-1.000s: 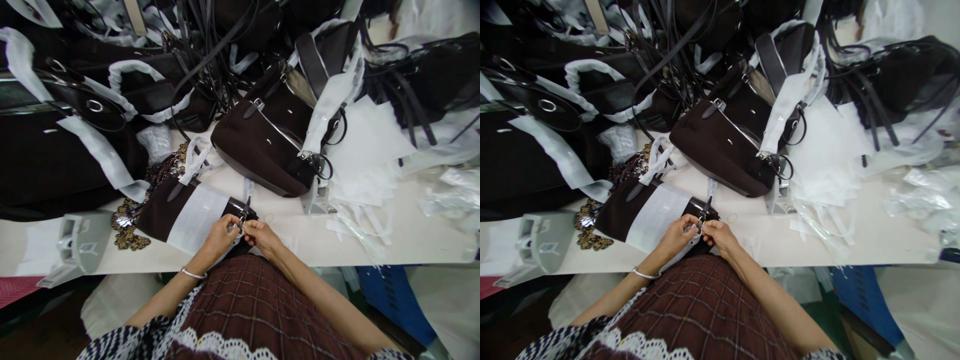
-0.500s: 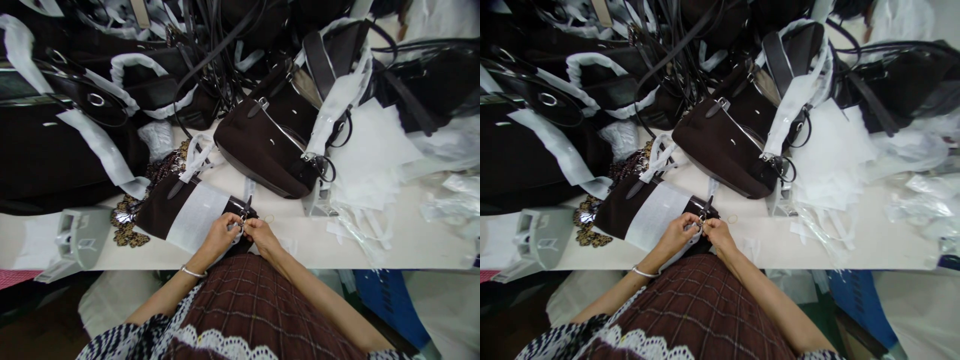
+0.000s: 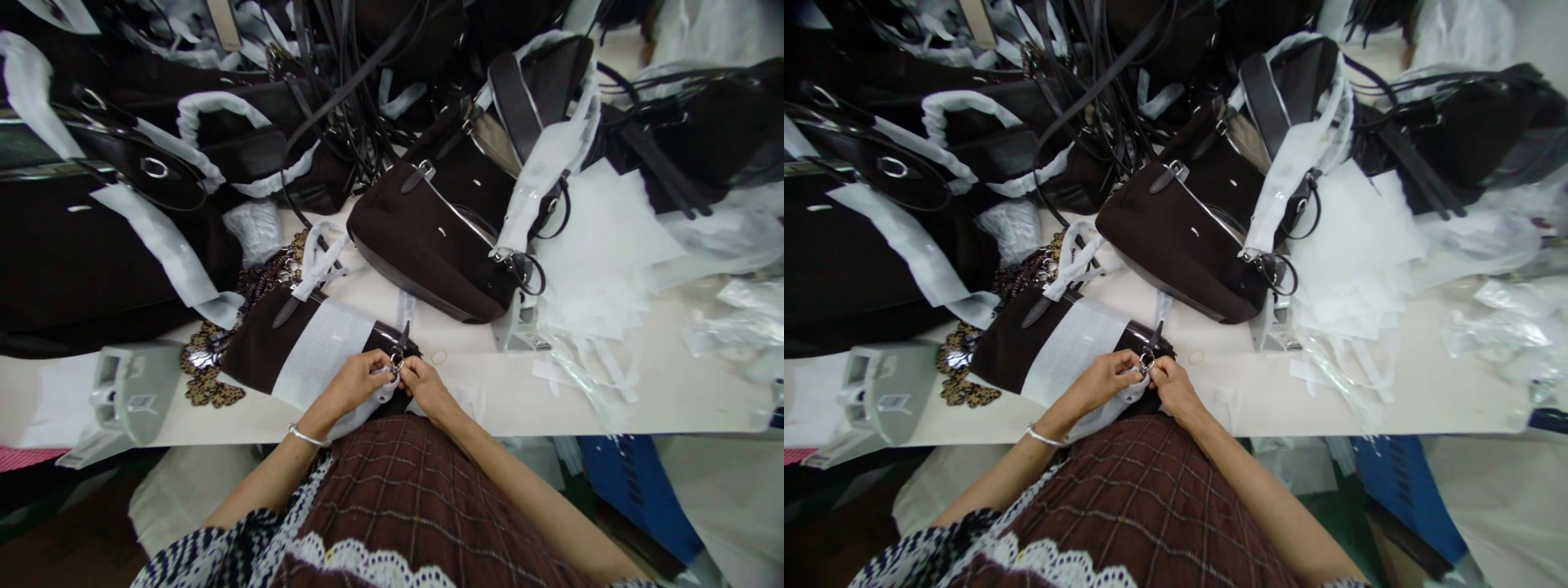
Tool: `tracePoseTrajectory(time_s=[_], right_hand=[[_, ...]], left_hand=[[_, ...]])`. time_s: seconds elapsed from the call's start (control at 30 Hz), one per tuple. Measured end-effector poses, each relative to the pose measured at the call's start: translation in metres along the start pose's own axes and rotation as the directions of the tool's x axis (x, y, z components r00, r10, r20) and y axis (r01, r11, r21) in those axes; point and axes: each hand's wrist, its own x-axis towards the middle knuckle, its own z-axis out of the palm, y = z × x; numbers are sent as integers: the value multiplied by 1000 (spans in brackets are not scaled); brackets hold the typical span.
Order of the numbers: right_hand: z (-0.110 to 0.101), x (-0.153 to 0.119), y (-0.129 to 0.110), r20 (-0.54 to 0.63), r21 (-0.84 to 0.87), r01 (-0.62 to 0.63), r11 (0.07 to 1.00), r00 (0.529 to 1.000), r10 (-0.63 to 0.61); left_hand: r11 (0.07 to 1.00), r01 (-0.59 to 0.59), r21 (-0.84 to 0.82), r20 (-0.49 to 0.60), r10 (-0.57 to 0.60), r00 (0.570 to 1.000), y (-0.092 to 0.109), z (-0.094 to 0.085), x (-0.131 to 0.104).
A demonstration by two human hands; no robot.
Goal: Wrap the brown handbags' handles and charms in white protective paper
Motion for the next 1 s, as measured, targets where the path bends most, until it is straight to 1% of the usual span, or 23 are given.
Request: tracePoseTrajectory(time_s=[0.07, 0.2, 0.33, 0.47, 0.63, 0.77, 1.0], right_hand=[[-2, 1, -2, 17, -3, -21, 1000, 1000, 21], [-8, 3, -8, 77, -3, -75, 997, 994, 75], [-15, 4, -13, 146, -18, -78, 997, 986, 80], [-18, 4, -14, 155, -40, -83, 996, 984, 88], [-24, 3, -13, 120, -136, -42, 990, 991, 58], [-25, 1, -11, 80, -143, -36, 989, 996, 48], [-18, 2, -3, -25, -353, 21, 935, 999, -31]], left_hand=[[999, -4, -47, 16, 4, 1000, -3, -1, 1], [997, -7, -73, 10, 8, 1000, -5, 1, 0], [998, -2, -56, -10, 1, 1000, -4, 2, -1], [1000, 9, -27, -22, -10, 1000, -3, 2, -2], [999, 1, -45, -25, -2, 1000, -4, 2, -1], [999, 4, -46, -26, -5, 1000, -5, 2, 0], [999, 12, -34, -31, -13, 999, -5, 4, 0]])
